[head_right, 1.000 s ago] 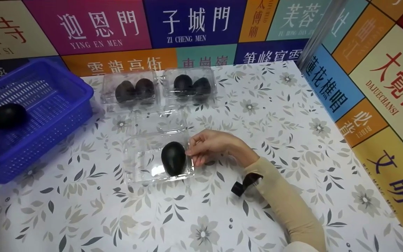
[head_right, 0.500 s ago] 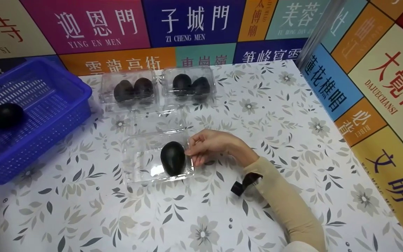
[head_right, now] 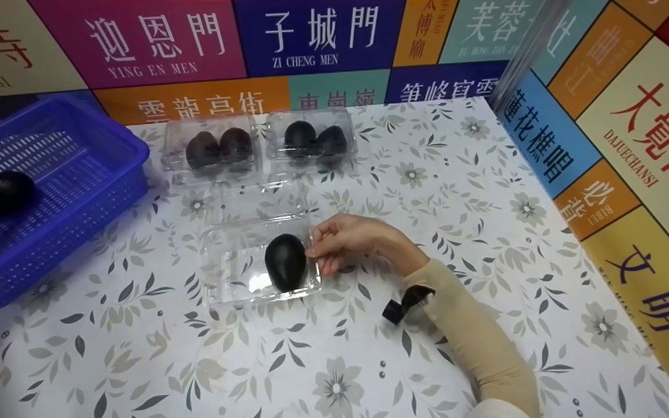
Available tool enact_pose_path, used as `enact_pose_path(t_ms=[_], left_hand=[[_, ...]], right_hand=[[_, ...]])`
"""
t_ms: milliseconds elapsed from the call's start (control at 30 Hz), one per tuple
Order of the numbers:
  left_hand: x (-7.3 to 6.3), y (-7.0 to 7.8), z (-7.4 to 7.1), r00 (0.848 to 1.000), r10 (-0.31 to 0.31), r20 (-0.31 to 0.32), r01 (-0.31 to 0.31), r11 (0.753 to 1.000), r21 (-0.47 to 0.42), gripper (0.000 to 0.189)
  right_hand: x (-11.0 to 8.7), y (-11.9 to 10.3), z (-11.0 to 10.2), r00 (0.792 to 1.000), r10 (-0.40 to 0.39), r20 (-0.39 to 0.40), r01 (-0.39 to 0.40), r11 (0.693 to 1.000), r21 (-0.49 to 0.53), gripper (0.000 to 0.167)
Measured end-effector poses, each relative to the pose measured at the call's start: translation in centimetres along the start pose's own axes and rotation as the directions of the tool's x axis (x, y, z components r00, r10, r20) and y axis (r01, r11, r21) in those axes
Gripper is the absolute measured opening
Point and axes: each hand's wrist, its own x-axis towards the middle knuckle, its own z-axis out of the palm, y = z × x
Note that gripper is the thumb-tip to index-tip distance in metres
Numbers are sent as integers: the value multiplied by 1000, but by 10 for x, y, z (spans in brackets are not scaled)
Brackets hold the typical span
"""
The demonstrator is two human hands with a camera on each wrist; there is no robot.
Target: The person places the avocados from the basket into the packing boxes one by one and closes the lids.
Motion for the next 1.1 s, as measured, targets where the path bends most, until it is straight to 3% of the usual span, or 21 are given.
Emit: enact_pose_path(t_ms=[133, 500, 767, 1100], left_hand=[[-10, 15, -1, 998, 45, 53, -46, 999, 23, 98], [-8, 11, -3, 981, 62, 186, -79, 993, 89, 97], [-8, 7, -2, 944, 30, 330, -50, 997, 53, 110], [-12, 14, 1, 932, 2, 362, -19, 999, 42, 116]], right_hand=[[-2, -1, 1, 1000, -3, -6, 3, 1000, -8, 11], [-2, -2, 1, 1000, 5, -21, -5, 1000, -11, 12], [-2, -2, 2, 1000, 8, -18, -7, 1000, 5, 10], [-2, -1, 1, 1000, 14, -22, -14, 1000, 4, 11]])
